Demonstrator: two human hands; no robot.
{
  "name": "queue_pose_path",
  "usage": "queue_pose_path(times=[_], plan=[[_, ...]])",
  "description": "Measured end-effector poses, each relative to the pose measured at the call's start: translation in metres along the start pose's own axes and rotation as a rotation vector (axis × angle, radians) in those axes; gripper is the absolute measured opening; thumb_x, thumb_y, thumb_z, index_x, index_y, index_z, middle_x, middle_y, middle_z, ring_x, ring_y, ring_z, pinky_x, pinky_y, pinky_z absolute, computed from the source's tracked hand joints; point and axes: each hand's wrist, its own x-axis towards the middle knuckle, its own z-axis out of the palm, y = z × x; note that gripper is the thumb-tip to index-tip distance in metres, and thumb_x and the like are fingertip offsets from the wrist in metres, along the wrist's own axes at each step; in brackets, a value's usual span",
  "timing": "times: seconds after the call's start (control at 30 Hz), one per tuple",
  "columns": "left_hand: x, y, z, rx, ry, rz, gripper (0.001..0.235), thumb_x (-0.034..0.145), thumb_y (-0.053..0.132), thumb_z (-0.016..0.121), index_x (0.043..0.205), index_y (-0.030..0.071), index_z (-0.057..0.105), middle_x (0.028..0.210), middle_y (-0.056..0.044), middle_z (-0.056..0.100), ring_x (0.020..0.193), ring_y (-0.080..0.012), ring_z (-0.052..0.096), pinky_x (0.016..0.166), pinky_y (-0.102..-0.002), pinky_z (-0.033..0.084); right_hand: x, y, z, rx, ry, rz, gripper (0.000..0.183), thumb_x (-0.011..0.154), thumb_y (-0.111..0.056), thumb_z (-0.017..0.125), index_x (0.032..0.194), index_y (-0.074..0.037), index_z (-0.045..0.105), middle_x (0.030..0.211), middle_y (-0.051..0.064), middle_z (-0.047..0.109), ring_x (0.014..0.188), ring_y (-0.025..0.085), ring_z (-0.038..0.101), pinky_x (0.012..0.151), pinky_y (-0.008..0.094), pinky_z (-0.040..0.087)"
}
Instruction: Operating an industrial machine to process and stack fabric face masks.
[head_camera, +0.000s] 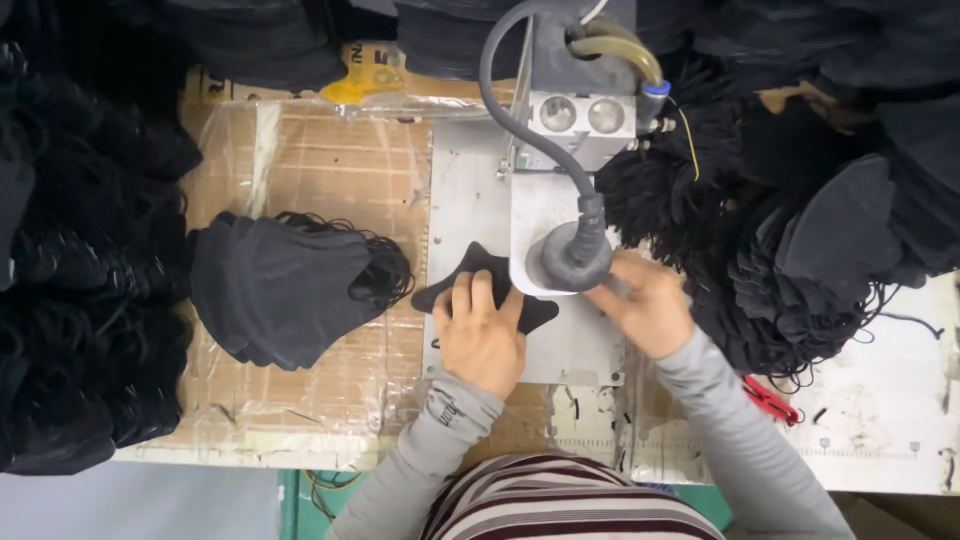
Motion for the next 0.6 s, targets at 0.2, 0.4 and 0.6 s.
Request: queue_pose_path(times=[0.2,0.4,0.6], plan=[[-0.003,-0.008,-0.002,-0.032,0.007,0.006,0.053,0.075,0.026,0.078,0.125,0.011,0.071,0.124,-0.019,0.054,0.125,-0.0384,0.048,0.105,-0.055,0.036,0.009,0.043,0.047,-0.296,0.080,-0.234,0.023,0.081,-0.013,0.078,0.104,-0.008,0.074,0.101,0.015,0.073,0.094,0.036,0.070,0.081,0.043,0.054],[-0.002,-0.014,-0.006,-0.049,-0.002,0.012,0.054,0.075,0.028,0.079,0.126,0.012,0.072,0.124,-0.019,0.054,0.125,-0.0380,0.049,0.107,-0.053,0.036,0.023,0.039,0.056,-0.403,0.008,-0.208,0.022,0.082,-0.012,0.073,0.102,-0.004,0.068,0.098,0.015,0.068,0.093,0.037,0.067,0.079,0.045,0.052],[0.000,-0.016,-0.008,-0.072,-0.005,0.014,0.055,0.073,0.026,0.079,0.126,0.012,0.072,0.123,-0.019,0.054,0.124,-0.0381,0.049,0.108,-0.053,0.036,0.024,0.041,0.057,-0.440,0.022,-0.237,0.023,0.080,-0.010,0.076,0.102,-0.005,0.069,0.098,0.015,0.069,0.092,0.037,0.067,0.079,0.044,0.052]])
